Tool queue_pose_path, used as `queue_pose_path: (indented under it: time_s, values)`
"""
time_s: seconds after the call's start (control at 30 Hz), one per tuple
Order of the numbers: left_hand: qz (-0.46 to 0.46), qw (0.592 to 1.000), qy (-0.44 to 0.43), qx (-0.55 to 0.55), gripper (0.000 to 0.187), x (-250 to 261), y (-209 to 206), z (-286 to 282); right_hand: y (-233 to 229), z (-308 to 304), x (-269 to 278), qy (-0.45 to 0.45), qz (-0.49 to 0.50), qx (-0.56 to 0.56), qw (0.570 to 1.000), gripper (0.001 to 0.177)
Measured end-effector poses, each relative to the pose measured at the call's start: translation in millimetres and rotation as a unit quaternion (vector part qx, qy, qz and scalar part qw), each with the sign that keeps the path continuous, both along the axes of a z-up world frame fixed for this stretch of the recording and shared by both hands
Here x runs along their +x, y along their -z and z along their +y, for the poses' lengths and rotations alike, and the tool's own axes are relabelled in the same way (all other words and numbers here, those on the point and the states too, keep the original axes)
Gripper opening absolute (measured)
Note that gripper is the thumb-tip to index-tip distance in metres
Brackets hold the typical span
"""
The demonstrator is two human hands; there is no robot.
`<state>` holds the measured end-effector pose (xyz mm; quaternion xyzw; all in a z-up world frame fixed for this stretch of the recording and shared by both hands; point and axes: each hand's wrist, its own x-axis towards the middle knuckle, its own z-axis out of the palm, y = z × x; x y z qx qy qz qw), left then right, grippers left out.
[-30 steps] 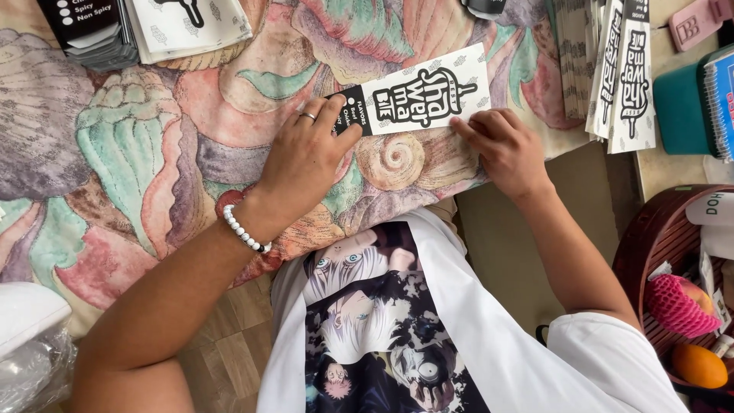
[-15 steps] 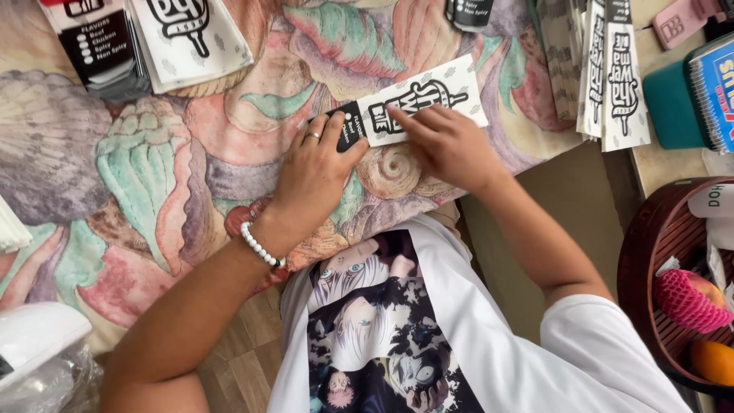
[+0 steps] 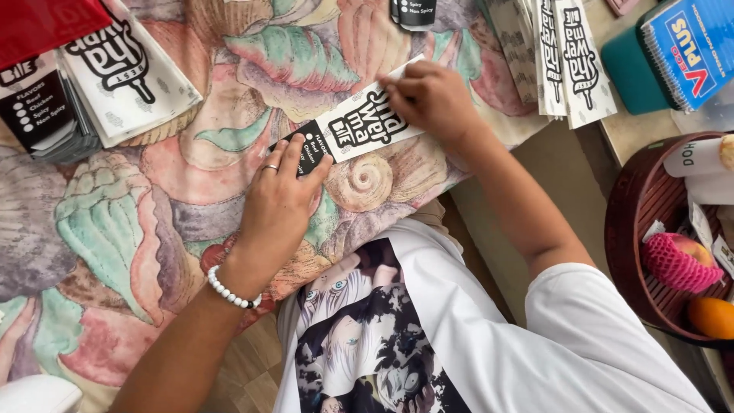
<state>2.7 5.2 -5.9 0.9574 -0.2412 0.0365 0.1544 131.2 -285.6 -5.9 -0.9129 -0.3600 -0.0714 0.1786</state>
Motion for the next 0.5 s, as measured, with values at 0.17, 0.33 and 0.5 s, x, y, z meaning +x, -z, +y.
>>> queue_pose_path:
  time_s: [0.17,0.33,0.5]
  values:
    - [0.005,1.000,-0.017,-0.013,0.060,5.1,-0.9,0.6,17.6,-52.7,17.1,0.066,-0.092,-0.031,0.993,0.030]
    - [-0.040,0.998,-0.039,0.023,0.047,10.3,-0.5,-3.2,-6.8,-1.8,-28.3,-0.026,-0.159,0.079,0.984,0.016]
    - [-0.120,0.992,-0.024,0.017,0.033,6.9,10.1,-3.8,6.6,16.1,-63.1,-0.125,-0.130,0.050,0.982,0.013]
